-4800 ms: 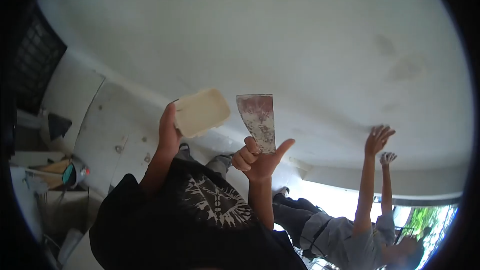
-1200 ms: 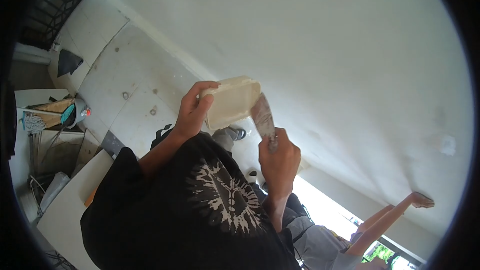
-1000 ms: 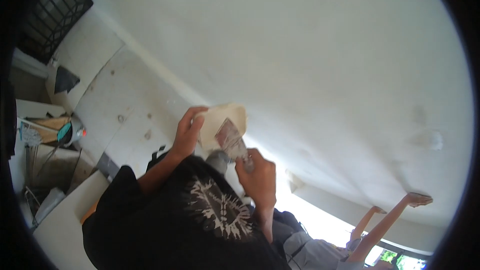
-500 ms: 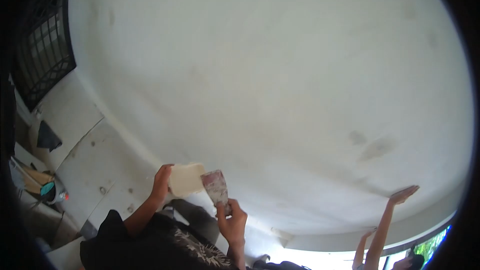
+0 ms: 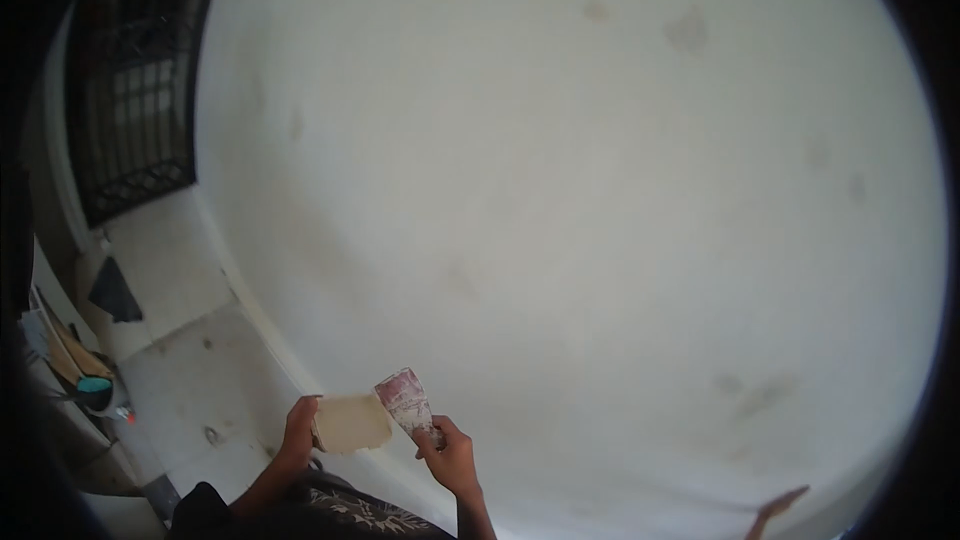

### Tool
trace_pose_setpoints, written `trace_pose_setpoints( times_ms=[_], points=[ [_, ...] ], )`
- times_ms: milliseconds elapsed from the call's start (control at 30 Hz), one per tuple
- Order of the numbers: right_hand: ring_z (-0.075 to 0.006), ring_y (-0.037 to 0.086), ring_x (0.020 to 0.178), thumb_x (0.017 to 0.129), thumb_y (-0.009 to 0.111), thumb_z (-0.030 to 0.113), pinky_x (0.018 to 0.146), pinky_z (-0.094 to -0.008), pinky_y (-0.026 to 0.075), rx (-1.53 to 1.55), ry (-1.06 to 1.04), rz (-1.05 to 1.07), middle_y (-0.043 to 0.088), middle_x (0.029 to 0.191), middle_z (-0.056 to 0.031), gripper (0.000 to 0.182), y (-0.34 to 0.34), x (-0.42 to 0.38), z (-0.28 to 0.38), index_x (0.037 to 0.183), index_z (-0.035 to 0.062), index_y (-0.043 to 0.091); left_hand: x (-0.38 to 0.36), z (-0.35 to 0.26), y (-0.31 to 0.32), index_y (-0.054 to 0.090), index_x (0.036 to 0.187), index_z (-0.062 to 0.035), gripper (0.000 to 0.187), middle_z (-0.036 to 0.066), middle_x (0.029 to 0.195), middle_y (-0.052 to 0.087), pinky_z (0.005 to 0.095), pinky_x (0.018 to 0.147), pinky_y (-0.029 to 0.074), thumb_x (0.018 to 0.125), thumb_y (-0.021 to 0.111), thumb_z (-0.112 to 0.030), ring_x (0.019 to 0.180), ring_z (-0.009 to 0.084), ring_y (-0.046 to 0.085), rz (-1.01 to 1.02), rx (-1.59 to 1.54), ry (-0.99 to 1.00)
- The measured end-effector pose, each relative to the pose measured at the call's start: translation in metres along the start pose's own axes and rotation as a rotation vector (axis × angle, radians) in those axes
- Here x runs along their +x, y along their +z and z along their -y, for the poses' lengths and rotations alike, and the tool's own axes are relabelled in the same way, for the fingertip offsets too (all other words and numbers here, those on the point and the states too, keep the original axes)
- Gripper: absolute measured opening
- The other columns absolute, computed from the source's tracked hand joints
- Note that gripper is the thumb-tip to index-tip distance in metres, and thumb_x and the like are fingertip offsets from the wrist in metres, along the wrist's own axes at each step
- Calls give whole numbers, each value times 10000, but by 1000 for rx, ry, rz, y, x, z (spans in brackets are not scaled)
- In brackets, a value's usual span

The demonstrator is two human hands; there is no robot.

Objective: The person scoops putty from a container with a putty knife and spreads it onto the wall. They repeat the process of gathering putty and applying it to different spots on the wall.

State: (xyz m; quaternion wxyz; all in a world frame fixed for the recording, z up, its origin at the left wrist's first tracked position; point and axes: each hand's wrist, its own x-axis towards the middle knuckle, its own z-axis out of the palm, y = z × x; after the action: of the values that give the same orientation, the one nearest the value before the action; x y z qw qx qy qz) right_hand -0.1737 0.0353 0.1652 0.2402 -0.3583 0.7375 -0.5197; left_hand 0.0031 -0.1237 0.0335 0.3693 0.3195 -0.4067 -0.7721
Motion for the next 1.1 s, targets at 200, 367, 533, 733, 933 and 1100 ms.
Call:
trace_pose_setpoints(
  times_ms=[200, 367, 533, 733, 933, 1100],
  points=[
    [-182, 681, 644, 903, 657, 151, 590, -297, 534, -59, -213, 245, 689, 797, -146, 230, 94, 115, 63, 1058, -15, 617, 39, -71, -84, 576, 1132, -13, 378, 88, 982, 612, 313, 645, 534, 983, 476, -346, 877, 169, 619, -263, 44, 130],
    [-331, 674, 792, 912, 638, 213, 705, -380, 531, -194, -486, 485, 686, 895, -176, 250, 177, 159, 127, 1097, 46, 621, 69, -130, -139, 548, 1150, -35, 403, 100, 981, 632, 342, 608, 580, 976, 445, -384, 816, 210, 668, -378, 146, 203],
    [-362, 659, 851, 926, 614, 269, 744, -411, 514, -288, -527, 689, 686, 930, -168, 258, 205, 155, 114, 1089, 69, 623, 61, -126, -175, 568, 1179, -37, 414, 97, 1056, 599, 337, 590, 543, 965, 478, -379, 882, 206, 630, -472, 63, 297],
    [-364, 660, 826, 924, 618, 268, 731, -415, 519, -306, -417, 484, 687, 909, -169, 257, 188, 175, 111, 1085, 68, 627, 86, -134, -163, 521, 1200, -24, 456, 123, 1081, 619, 379, 761, 564, 986, 426, -416, 952, 247, 656, -428, -71, 152],
    [-374, 652, 837, 906, 618, 221, 728, -444, 519, -278, -372, 206, 681, 898, -168, 236, 174, 155, 74, 1083, 66, 605, 140, -140, -150, 513, 1255, -31, 498, 124, 1179, 609, 407, 830, 546, 988, 424, -442, 1044, 259, 633, 1, 74, 55],
    [-379, 647, 858, 877, 627, 170, 746, -454, 514, -267, -247, -32, 678, 915, -166, 239, 179, 111, 50, 1090, 71, 585, 196, -124, -149, 497, 1300, -27, 553, 128, 1236, 594, 411, 913, 503, 997, 391, -478, 1108, 282, 606, 216, 85, -112]
  ],
)
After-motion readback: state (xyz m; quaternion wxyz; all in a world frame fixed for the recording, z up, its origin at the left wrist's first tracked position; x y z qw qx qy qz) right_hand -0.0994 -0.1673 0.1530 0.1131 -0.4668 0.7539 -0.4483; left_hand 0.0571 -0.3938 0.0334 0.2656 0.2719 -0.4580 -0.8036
